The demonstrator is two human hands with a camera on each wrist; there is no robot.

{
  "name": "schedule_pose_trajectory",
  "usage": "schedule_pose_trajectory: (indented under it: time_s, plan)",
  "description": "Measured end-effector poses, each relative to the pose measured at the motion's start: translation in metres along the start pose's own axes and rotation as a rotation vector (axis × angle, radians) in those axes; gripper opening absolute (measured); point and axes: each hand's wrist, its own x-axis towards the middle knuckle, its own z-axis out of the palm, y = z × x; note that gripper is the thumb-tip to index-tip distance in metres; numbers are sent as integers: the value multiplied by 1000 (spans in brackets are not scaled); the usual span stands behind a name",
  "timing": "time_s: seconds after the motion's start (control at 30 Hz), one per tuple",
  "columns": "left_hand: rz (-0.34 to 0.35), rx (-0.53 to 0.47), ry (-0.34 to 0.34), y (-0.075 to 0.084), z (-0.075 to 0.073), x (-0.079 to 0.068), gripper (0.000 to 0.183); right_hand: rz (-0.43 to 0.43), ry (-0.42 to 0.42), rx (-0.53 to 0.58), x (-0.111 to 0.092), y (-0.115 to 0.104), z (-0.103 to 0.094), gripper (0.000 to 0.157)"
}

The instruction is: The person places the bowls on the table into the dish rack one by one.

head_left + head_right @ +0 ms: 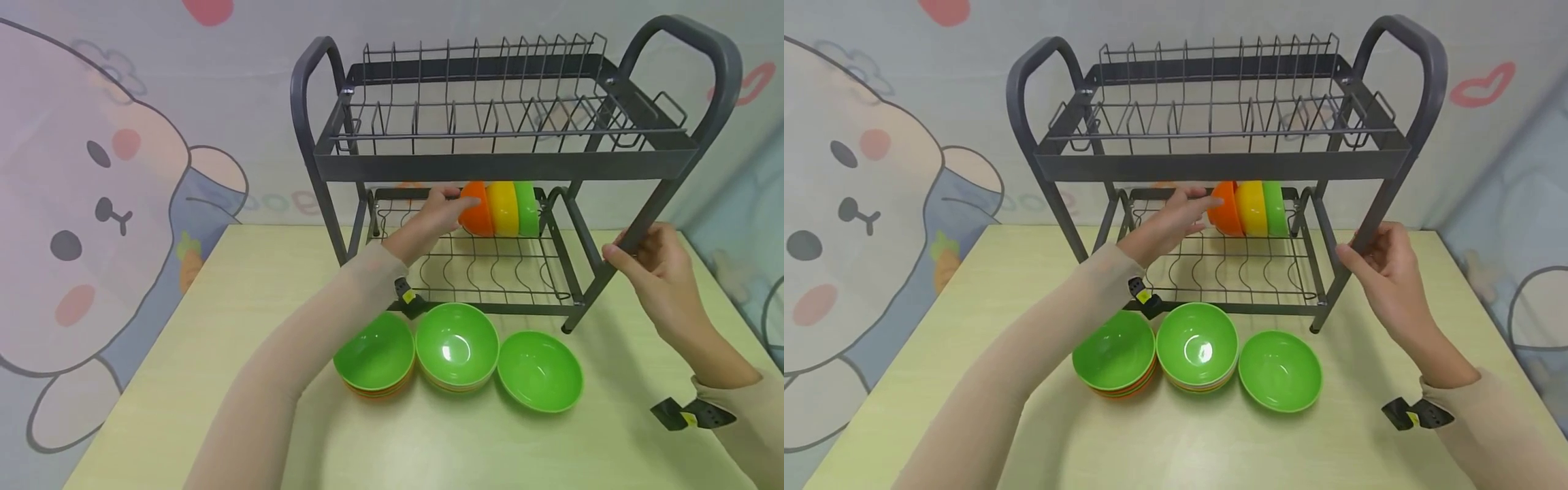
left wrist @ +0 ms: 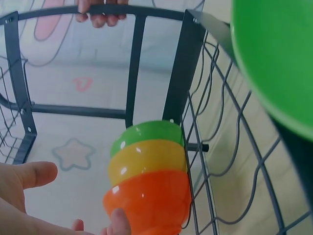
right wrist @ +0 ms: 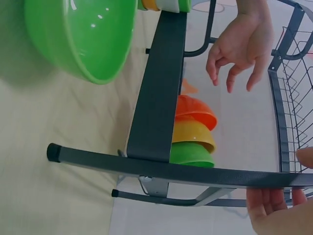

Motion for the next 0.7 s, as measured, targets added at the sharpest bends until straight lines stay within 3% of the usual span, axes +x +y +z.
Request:
schedule_pose_trajectory:
  time_s: [0.13, 0.23, 0.43, 0.7]
  plan:
    - [-4, -2, -31, 1, 3, -6, 62, 30, 8, -242, -8, 0, -7, 35]
    - [-8, 23, -44, 1, 5, -11, 63, 44, 12, -331, -14, -1, -11, 30]
    - [-18, 46, -67, 1, 5, -22, 60, 75, 46, -382, -28, 0, -13, 12]
    - [-9, 25, -95, -2, 3, -35, 57, 109, 27, -381, -47, 3, -11, 9]
